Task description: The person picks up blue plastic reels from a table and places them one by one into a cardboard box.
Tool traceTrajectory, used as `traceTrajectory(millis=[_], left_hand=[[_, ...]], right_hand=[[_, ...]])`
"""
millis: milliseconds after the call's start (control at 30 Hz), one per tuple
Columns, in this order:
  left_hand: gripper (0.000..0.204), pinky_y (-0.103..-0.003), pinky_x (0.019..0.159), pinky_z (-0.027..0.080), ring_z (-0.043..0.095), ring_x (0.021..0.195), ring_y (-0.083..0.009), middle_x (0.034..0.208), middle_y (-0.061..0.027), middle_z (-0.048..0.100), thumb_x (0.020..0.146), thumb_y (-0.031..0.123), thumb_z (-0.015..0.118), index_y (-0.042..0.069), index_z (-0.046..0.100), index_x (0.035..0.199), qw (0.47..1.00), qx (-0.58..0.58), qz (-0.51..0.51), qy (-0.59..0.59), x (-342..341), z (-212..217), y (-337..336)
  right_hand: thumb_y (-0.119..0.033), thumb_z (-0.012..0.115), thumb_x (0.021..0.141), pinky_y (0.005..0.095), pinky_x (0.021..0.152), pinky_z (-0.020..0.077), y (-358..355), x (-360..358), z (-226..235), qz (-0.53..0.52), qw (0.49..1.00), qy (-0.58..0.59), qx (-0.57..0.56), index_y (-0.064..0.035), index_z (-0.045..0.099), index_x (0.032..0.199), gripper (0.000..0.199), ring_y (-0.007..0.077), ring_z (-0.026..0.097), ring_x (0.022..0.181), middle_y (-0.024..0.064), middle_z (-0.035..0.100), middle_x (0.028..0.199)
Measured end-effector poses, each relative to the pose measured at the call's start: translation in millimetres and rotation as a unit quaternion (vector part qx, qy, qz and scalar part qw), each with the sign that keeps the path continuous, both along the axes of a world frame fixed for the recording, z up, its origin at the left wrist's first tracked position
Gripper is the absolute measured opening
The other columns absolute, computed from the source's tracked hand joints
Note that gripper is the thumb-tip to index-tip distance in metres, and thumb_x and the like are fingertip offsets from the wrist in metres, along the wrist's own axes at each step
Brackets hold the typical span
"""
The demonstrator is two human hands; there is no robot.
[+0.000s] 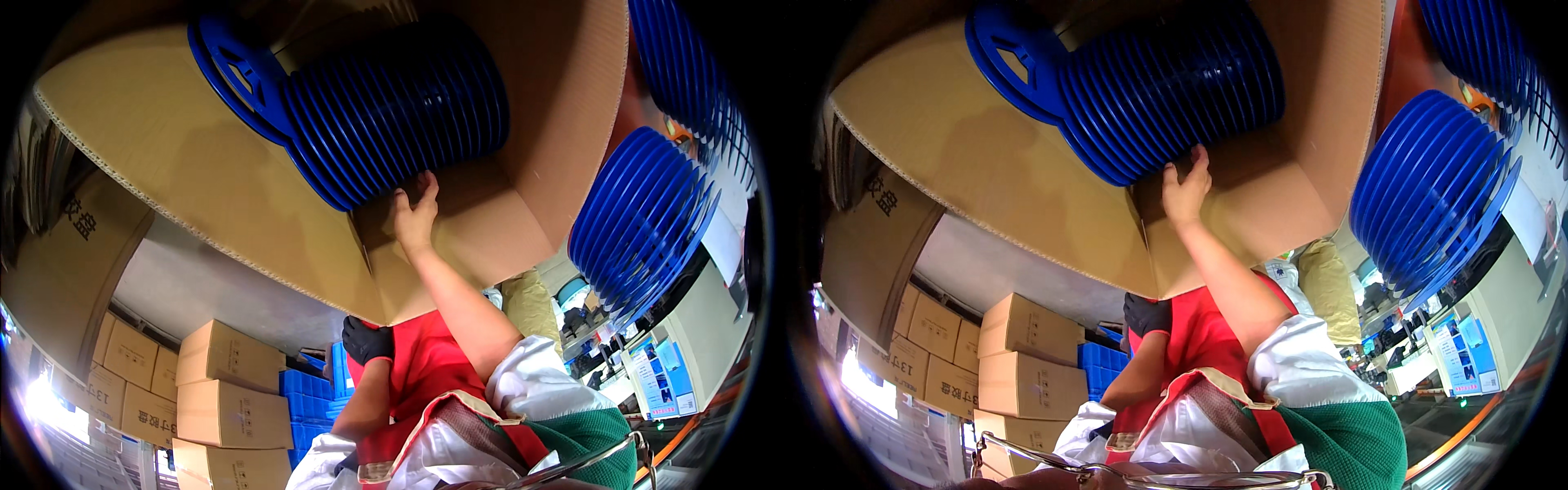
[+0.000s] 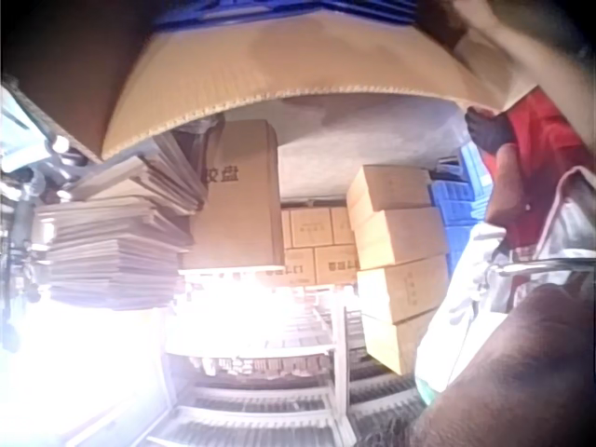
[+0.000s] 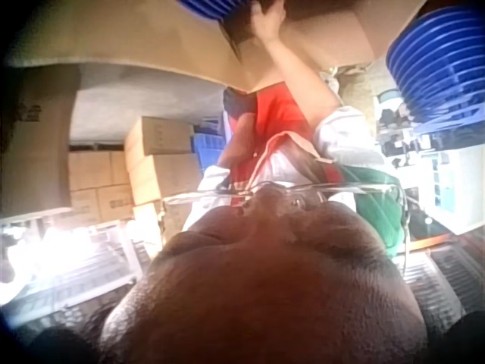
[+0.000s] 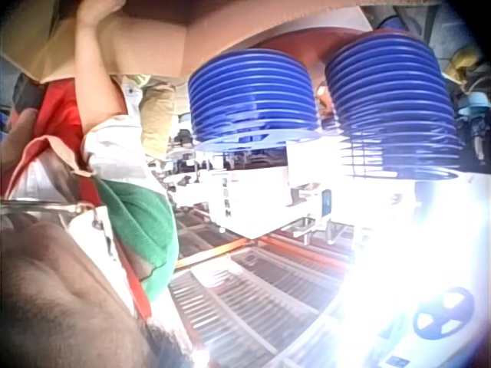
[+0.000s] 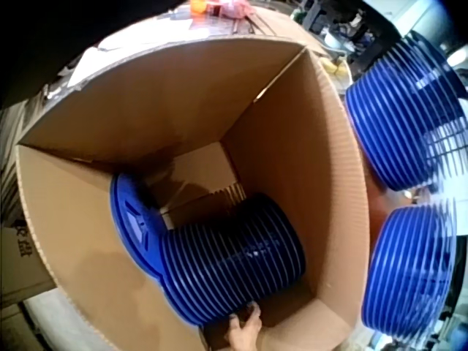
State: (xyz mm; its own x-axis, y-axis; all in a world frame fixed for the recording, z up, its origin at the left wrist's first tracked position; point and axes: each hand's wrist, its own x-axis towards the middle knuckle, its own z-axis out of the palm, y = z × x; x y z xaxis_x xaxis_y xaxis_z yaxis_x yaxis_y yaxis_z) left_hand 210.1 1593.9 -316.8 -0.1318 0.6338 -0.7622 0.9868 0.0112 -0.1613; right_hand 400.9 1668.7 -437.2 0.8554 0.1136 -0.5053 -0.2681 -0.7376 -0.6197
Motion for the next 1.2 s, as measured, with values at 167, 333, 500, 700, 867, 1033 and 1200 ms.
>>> traceTrajectory(millis=[167,333,500,700,867,1033,1200], left_hand=[[0.062,-0.042,0.086,0.037,0.047,0.101,-0.0343,0.11,-0.0147,0.05,0.059,0.033,0.069,0.004,0.047,0.109,1.0,0.007,-0.01,0.009,-2.5,-1.4,-1.4],[0.062,-0.042,0.086,0.037,0.047,0.101,-0.0346,0.11,-0.0149,0.05,0.059,0.033,0.069,0.003,0.047,0.108,1.0,-0.001,0.003,0.003,2.1,0.6,2.8],[0.061,-0.042,0.086,0.037,0.046,0.102,-0.0349,0.11,-0.0152,0.05,0.06,0.035,0.068,0.003,0.047,0.108,1.0,0.012,-0.005,0.005,0.8,0.8,1.9],[0.063,-0.042,0.087,0.037,0.046,0.103,-0.0344,0.113,-0.0151,0.049,0.062,0.036,0.067,0.004,0.046,0.111,1.0,-0.004,0.004,0.007,3.3,2.9,4.9],[0.062,-0.043,0.089,0.036,0.046,0.105,-0.0336,0.114,-0.0147,0.049,0.063,0.037,0.067,0.005,0.045,0.112,1.0,0.005,-0.004,0.006,0.7,0.5,-1.3],[0.064,-0.042,0.089,0.036,0.046,0.104,-0.0338,0.114,-0.0146,0.049,0.063,0.036,0.067,0.004,0.045,0.113,1.0,-0.001,0.008,0.002,-1.8,1.1,0.7],[0.065,-0.042,0.088,0.036,0.046,0.103,-0.0334,0.111,-0.0147,0.049,0.061,0.035,0.068,0.004,0.045,0.113,1.0,-0.007,0.008,-0.002,1.2,3.2,3.9]], right_hand=[[-0.014,0.059,0.074,0.0421,0.098,0.0253,2.9,12.0,3.5,0.029,0.999,0.006,-0.032,-0.006,0.038,0.127,0.057,0.0319,0.039,0.115,0.0162,0.044,0.124],[-0.015,0.058,0.075,0.0438,0.099,0.0247,-1.8,17.2,1.5,0.09,0.989,-0.061,-0.103,-0.0086,0.04,0.124,0.053,0.0308,0.038,0.117,0.0157,0.04,0.128],[-0.014,0.058,0.074,0.0456,0.1,0.0223,-6.8,22.9,-0.4,0.099,0.99,-0.04,-0.098,-0.0093,0.04,0.124,0.053,0.0283,0.038,0.119,0.0161,0.04,0.129],[-0.013,0.058,0.074,0.0467,0.1,0.0218,-7.6,33.3,-0.6,-0.001,0.999,-0.022,-0.027,-0.0091,0.038,0.126,0.056,0.028,0.044,0.114,0.0133,0.047,0.123],[-0.013,0.059,0.073,0.047,0.099,0.0228,-11.6,39.9,-6.6,0.045,0.995,-0.028,-0.082,-0.0109,0.038,0.127,0.058,0.0291,0.042,0.113,0.0135,0.047,0.121],[-0.011,0.059,0.073,0.0391,0.099,0.0275,-8.3,41.3,-0.9,0.123,0.967,-0.132,-0.18,-0.006,0.042,0.119,0.05,0.0295,0.045,0.11,0.0149,0.047,0.117],[-0.014,0.058,0.074,0.0477,0.102,0.017,-16.7,51.8,-1.4,0.077,0.992,-0.034,-0.092,-0.0076,0.037,0.125,0.055,0.0307,0.039,0.115,0.0142,0.045,0.123]])
